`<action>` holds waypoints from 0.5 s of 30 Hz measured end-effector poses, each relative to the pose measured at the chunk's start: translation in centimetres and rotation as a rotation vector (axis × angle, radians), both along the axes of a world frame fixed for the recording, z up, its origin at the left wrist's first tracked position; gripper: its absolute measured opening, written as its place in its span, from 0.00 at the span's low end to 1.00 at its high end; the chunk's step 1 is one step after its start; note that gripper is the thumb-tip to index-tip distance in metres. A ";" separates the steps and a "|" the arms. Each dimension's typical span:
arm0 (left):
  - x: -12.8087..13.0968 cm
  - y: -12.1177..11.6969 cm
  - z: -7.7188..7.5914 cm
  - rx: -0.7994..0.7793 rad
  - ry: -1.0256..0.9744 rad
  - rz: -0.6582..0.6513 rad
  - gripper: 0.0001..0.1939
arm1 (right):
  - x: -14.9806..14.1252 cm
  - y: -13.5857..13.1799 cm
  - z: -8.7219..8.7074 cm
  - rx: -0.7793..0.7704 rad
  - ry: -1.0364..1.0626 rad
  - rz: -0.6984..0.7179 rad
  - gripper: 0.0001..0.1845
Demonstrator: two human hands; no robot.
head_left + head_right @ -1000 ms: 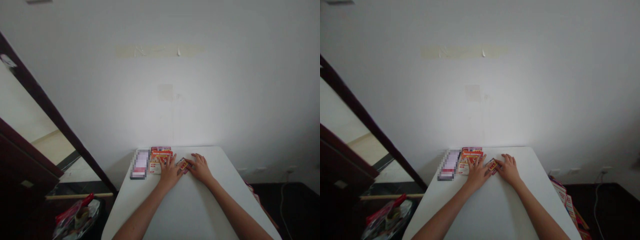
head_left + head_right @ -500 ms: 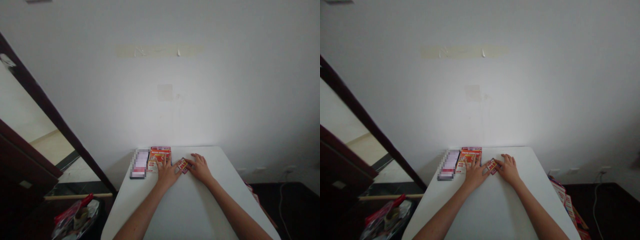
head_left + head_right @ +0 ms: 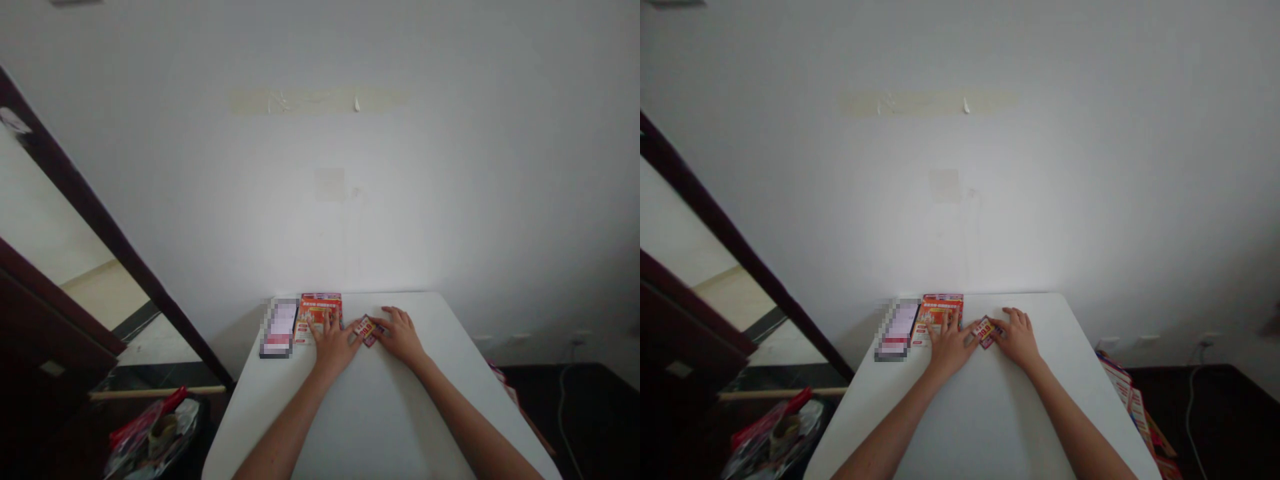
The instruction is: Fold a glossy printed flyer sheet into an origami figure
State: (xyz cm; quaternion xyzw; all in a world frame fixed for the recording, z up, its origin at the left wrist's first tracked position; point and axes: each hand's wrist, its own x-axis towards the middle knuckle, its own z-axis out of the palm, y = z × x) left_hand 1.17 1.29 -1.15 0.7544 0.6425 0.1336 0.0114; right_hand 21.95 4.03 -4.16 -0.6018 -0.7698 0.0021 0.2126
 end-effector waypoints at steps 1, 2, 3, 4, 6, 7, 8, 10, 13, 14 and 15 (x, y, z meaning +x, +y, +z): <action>0.0 0.1 0.0 0.003 -0.004 0.006 0.26 | 0.0 0.0 0.0 0.001 -0.001 0.000 0.20; 0.0 0.2 -0.1 0.009 -0.010 0.007 0.26 | 0.0 0.0 0.0 0.002 -0.001 0.001 0.20; 0.0 0.2 -0.1 0.016 -0.018 0.005 0.26 | 0.0 0.0 0.0 0.003 0.001 0.002 0.20; -0.1 0.3 -0.2 0.022 -0.025 0.003 0.26 | 0.1 0.0 0.1 0.003 0.004 0.003 0.20; -0.2 0.3 -0.2 0.035 -0.028 -0.006 0.26 | 0.1 0.1 0.1 0.002 0.014 0.003 0.20; -0.3 0.3 -0.2 0.043 -0.023 -0.012 0.26 | 0.1 0.1 0.0 0.001 0.019 0.003 0.20; -0.3 0.3 -0.1 0.053 -0.017 -0.020 0.25 | 0.1 0.1 0.0 0.000 0.023 0.004 0.20; -0.5 0.3 0.0 0.074 -0.004 -0.044 0.25 | 0.1 0.0 0.0 -0.003 0.030 0.002 0.20; -0.6 0.3 0.3 0.094 0.002 -0.067 0.24 | 0.1 0.0 0.1 -0.005 0.038 -0.002 0.20; -0.6 0.3 0.3 0.094 0.000 -0.066 0.24 | 0.1 0.0 0.1 -0.006 0.039 -0.002 0.20; -0.5 0.3 0.4 0.090 -0.006 -0.060 0.24 | 0.1 0.0 0.1 -0.009 0.037 0.001 0.20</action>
